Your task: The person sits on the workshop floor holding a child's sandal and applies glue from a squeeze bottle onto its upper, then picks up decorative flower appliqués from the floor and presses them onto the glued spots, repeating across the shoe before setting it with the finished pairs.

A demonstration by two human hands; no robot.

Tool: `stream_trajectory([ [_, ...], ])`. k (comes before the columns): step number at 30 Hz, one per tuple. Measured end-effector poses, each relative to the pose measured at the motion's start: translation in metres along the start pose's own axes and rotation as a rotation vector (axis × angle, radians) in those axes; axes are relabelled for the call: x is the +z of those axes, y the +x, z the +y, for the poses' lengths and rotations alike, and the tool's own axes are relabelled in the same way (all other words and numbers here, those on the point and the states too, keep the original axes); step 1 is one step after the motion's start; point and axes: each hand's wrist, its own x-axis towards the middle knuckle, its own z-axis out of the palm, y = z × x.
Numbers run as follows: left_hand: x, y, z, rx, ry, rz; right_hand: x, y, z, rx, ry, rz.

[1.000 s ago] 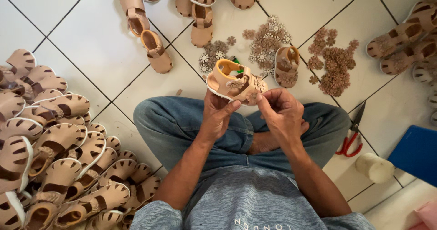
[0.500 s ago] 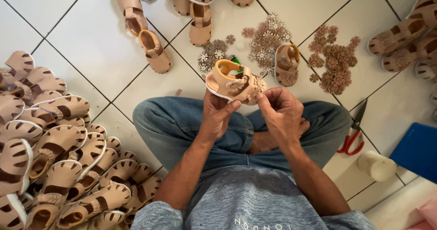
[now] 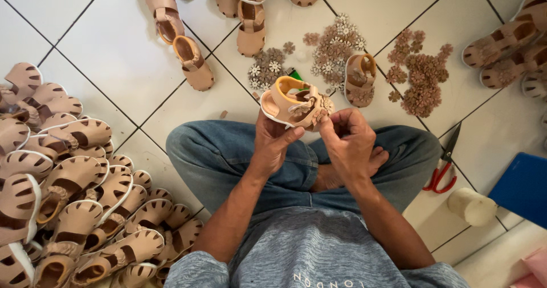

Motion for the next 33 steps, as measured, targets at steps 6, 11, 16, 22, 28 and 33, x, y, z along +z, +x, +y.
stream_trajectory([
  [6, -0.004, -0.002, -0.003, 0.012, 0.014, -0.003, 0.002, -0.002, 0.0, 0.013, 0.047, -0.018],
  [11, -0.013, -0.003, -0.004, -0.019, 0.001, 0.024, -0.016, -0.003, 0.001, 0.003, 0.099, -0.139],
  [16, -0.022, -0.003, 0.001, -0.159, -0.054, -0.005, -0.043, -0.006, -0.013, -0.222, 0.027, -0.166],
  [22, -0.013, -0.003, -0.006, -0.268, -0.123, 0.009, -0.043, 0.004, -0.044, -0.356, 0.016, -0.316],
  [28, -0.012, -0.004, 0.005, -0.246, 0.359, -0.045, -0.032, 0.025, -0.064, 0.077, -0.04, -0.729],
  [33, -0.011, -0.006, 0.009, -0.239, 0.465, -0.094, -0.022, 0.026, -0.064, 0.223, -0.006, -0.869],
])
